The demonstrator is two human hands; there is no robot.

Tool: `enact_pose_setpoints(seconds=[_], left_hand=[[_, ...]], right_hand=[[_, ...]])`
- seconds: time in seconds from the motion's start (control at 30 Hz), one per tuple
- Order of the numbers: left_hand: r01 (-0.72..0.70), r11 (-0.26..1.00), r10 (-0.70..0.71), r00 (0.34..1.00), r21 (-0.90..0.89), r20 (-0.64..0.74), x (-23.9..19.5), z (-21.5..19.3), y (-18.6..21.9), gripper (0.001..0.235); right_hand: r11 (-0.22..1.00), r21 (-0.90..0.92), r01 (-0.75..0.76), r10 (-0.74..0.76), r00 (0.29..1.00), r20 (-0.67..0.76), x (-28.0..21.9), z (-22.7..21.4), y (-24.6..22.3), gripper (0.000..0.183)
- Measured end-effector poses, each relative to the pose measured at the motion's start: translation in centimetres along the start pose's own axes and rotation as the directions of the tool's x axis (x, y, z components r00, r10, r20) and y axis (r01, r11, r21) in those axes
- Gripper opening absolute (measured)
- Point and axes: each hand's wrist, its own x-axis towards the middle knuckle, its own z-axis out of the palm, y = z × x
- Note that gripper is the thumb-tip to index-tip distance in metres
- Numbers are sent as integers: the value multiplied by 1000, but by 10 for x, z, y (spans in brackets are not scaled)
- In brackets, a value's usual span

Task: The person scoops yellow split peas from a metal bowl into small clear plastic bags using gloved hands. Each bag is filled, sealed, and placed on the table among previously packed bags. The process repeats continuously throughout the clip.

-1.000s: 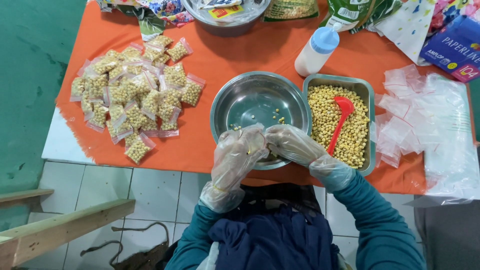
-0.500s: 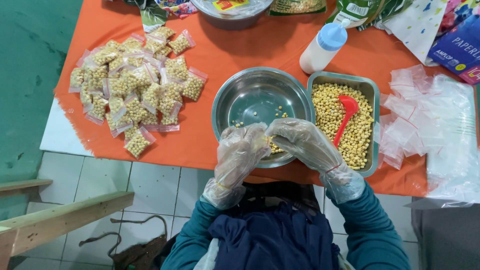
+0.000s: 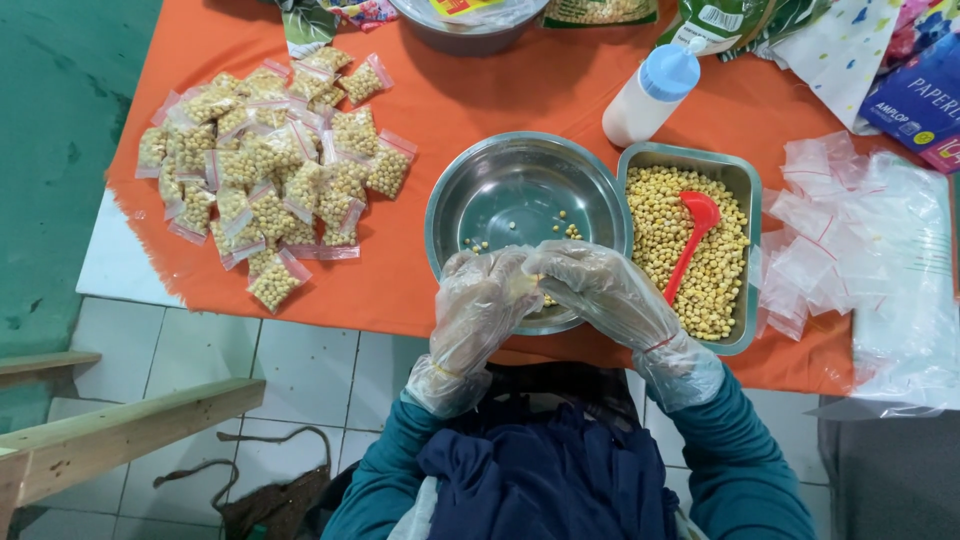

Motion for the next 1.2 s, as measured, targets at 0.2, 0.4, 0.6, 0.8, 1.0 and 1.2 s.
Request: enact_pose_setpoints(seconds=[0.2, 0.4, 0.6, 0.8, 1.0, 1.2], left_hand=[[33, 999, -33, 999, -6, 11, 3, -10, 11, 51], [64, 997, -62, 997, -33, 34, 1, -17, 8, 50], [-3, 1000, 4, 1000, 13, -19, 3, -30, 15, 50], [-35, 999, 38, 998, 39, -57, 5, -27, 18, 45], [52, 999, -52, 998, -5, 34, -31, 127, -74, 46], [51, 999, -50, 998, -16, 45, 7, -27, 23, 47]], right_hand=[[998, 65, -20, 24, 998, -55, 2, 5, -3, 35], [999, 44, -28, 31, 998, -55, 1, 0, -4, 32], [999, 25, -38, 40, 998, -56, 5, -6, -1, 29], [999, 7, -49, 49, 997, -61, 12, -11, 2, 27], [998, -10, -62, 61, 996, -64, 8, -21, 12, 24], [984, -125, -128, 143, 982, 122, 8, -5, 42, 46]])
